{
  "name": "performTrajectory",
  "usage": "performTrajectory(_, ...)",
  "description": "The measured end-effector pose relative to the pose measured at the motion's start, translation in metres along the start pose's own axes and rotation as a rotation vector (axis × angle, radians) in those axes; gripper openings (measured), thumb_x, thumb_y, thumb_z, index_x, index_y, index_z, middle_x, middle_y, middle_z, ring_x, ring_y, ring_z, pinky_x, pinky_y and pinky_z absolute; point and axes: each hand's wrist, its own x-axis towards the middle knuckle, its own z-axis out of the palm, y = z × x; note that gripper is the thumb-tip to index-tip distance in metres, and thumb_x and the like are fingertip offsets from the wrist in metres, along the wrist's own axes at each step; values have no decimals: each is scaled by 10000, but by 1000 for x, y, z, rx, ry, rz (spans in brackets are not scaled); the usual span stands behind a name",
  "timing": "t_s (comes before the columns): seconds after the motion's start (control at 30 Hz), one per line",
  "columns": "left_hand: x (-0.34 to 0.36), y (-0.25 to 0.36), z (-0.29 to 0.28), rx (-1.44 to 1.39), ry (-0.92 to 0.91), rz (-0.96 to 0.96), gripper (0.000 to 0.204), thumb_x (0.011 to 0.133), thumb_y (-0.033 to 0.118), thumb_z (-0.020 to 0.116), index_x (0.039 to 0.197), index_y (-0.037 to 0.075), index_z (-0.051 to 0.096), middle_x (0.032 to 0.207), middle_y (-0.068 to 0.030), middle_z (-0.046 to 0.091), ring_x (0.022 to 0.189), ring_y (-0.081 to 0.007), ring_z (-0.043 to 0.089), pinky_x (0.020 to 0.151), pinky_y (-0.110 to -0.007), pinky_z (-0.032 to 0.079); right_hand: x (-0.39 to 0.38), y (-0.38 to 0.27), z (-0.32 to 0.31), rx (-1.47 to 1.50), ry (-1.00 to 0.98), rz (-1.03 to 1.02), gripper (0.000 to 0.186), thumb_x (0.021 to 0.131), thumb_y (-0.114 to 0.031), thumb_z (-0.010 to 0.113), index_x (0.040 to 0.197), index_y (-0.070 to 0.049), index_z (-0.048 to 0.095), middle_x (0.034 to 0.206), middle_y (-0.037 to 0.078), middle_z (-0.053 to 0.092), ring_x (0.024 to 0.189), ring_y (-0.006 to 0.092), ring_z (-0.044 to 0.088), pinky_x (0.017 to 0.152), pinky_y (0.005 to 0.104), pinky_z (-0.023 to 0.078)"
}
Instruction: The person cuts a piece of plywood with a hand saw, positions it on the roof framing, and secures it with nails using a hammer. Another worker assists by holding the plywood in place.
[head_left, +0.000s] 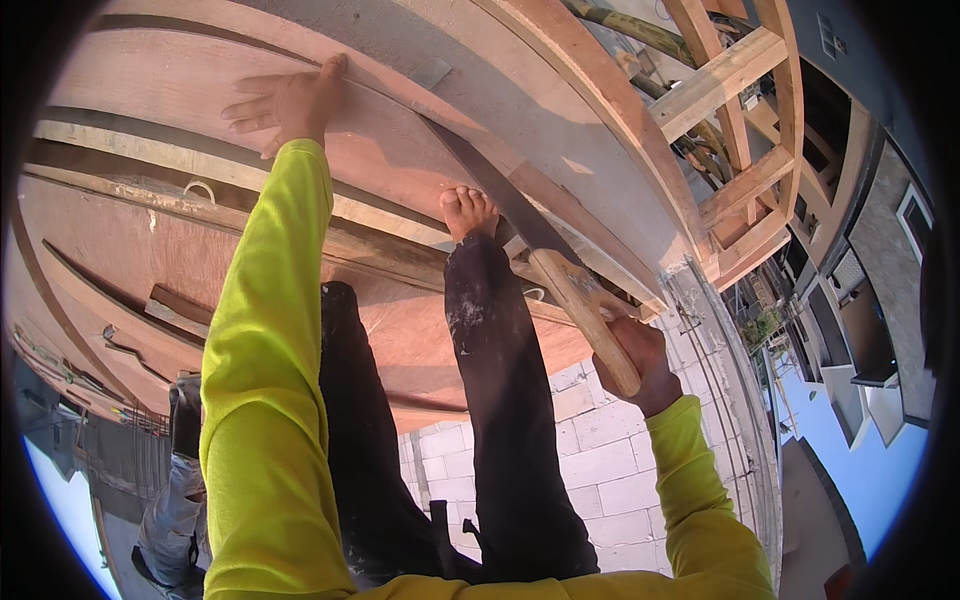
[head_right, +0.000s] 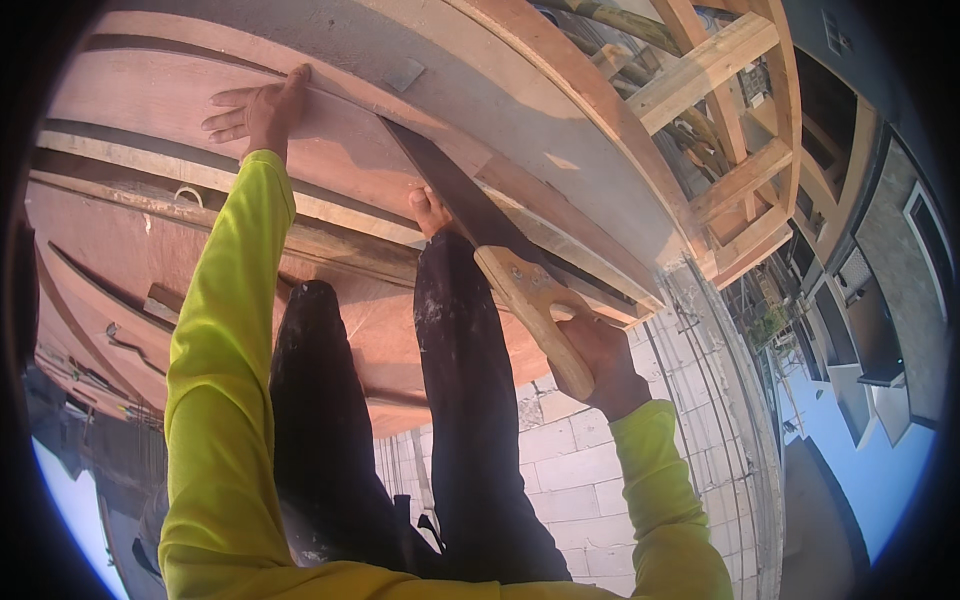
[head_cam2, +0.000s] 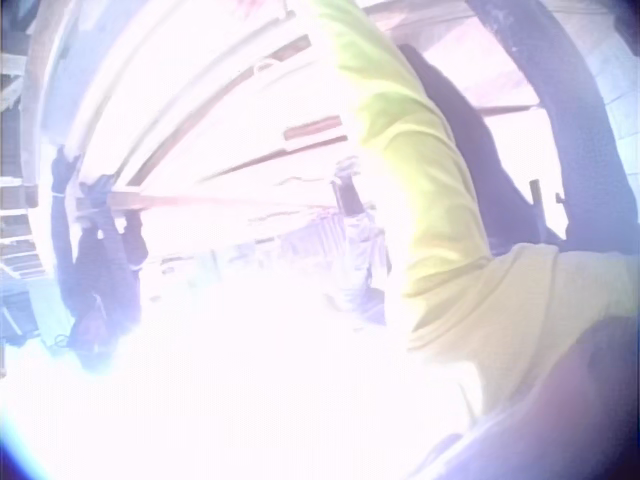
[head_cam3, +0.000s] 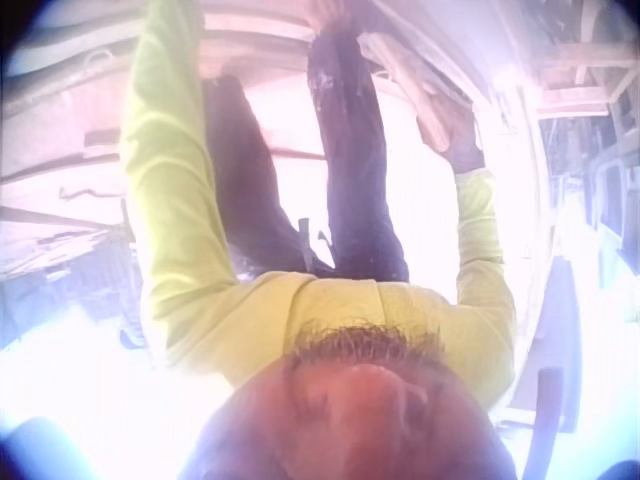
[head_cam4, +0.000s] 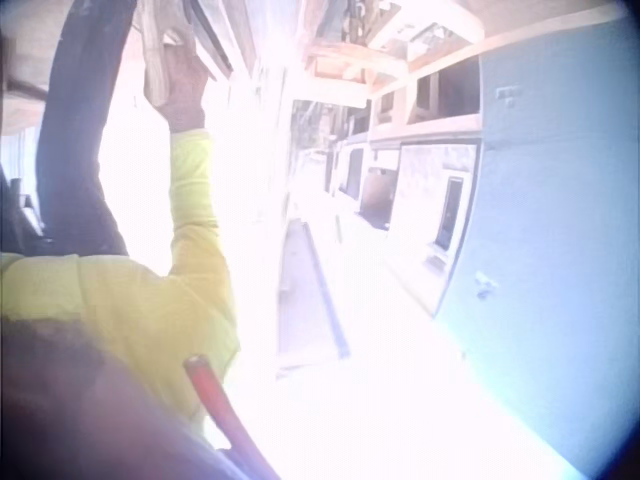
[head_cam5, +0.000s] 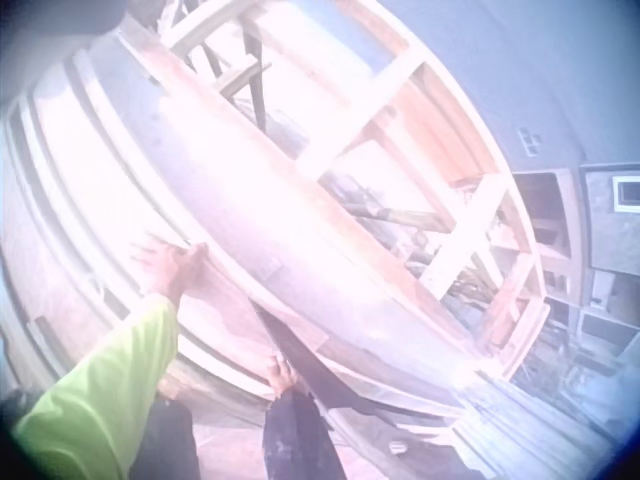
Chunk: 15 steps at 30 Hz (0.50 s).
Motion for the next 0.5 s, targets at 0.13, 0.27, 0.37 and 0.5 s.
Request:
performTrajectory(0.13, 21, -4, -1, 2, 15, -62, 1531, 699, 707, 778, 1490, -93, -261, 1468, -464, -341, 1369, -633, -327, 1055, -814, 74, 66, 6, 26, 135, 38, -64, 123, 752, 8, 703, 850, 6, 627, 729, 170, 618, 584, 330, 607, 546, 384, 480)
performTrajectory(0.27, 22, 3, -3, 40, 77, -52, 1548, 698, 740, 757, 1468, -111, -282, 1452, -473, -354, 1374, -632, -321, 1046, -819, 112, -48, -21, -21, -143, -43, 2, 149, 723, 14, 704, 865, -12, 668, 958, 198, 716, 701, 316, 705, 652, 332, 575)
performTrajectory(0.37, 10, 0, 0, 51, 49, -13, 1545, 705, 749, 741, 1461, -114, -292, 1447, -478, -353, 1372, -634, -321, 1049, -817, 103, -59, -32, -23, -235, -123, 120, 157, 727, 17, 702, 873, -22, 661, 895, 173, 694, 691, 314, 690, 628, 339, 555)
performTrajectory(0.5, 18, 3, 11, 46, 23, -24, 1549, 694, 739, 756, 1469, -113, -280, 1451, -483, -342, 1366, -635, -330, 1031, -833, 79, 59, 20, 37, 116, 55, -45, 133, 763, 8, 701, 875, -3, 630, 733, 149, 611, 616, 314, 629, 565, 366, 483)
